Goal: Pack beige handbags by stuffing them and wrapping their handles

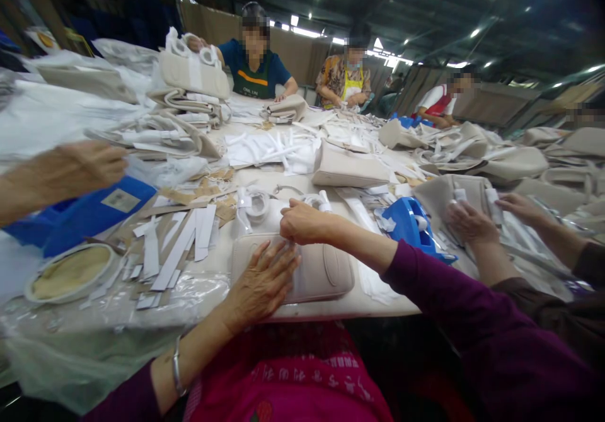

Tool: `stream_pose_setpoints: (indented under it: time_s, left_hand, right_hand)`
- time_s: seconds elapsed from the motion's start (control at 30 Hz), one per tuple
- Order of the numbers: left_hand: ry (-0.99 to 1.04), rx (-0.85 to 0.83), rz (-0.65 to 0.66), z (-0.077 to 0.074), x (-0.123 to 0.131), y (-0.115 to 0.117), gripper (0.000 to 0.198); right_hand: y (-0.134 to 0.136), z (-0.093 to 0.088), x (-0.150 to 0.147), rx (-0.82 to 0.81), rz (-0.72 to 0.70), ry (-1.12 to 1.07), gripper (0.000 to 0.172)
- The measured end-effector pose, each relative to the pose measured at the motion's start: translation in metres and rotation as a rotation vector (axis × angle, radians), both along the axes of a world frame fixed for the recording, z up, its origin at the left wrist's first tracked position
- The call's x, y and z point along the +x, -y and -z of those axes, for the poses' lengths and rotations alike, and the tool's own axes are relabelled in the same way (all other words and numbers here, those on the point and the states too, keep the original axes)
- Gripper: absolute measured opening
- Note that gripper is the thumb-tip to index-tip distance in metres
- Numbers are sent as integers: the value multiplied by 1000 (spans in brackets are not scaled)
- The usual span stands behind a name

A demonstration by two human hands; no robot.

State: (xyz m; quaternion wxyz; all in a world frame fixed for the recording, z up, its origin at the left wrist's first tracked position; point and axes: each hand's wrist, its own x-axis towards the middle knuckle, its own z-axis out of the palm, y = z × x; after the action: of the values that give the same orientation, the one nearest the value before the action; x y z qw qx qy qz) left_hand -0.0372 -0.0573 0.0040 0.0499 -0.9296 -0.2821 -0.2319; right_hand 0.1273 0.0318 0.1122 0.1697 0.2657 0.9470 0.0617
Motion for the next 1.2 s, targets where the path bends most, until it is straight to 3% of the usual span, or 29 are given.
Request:
stream_pose_setpoints:
  time_s: [0.17,0.33,0.47,0.57,0.67,0.77,0.9,0.97,1.07,1.2]
  left_hand:
    - [-15,-39,6,-1,0,0,46]
    - [-48,-57,24,-4,-2,-2,47]
    - [-57,-47,16,-4,-1,-2,47]
    - [-68,-35,13,-5,-1,-1,46]
    - [-76,-22,14,-5,-2,-1,47]
    - [-78,-6,19,-5,-4,-2,48]
    - [-30,18,28,-7,-3,-2,47]
    - [-10,10,25,-9,-3,-1,47]
    - [7,-36,39,-15,-4,1,47]
    - [178,-189,61,-16,-17,3,34]
  right_hand:
    - [9,7,-1,100,-40,-30,13]
    - [9,16,-2,224,47,-93,19]
    - [-22,13,2,48,66,-19,37]
    - [-52,7,11,-58,218,6,29]
    - [-61,3,21,44,315,-138,23]
    - [-33,14,26,245,346,-411,10]
    - [35,54,29,362,349,-597,19]
    - [56,73,30,386,356,-636,25]
    - [62,86,33,397,409,-696,35]
    - [57,82,49,406,490,-953,35]
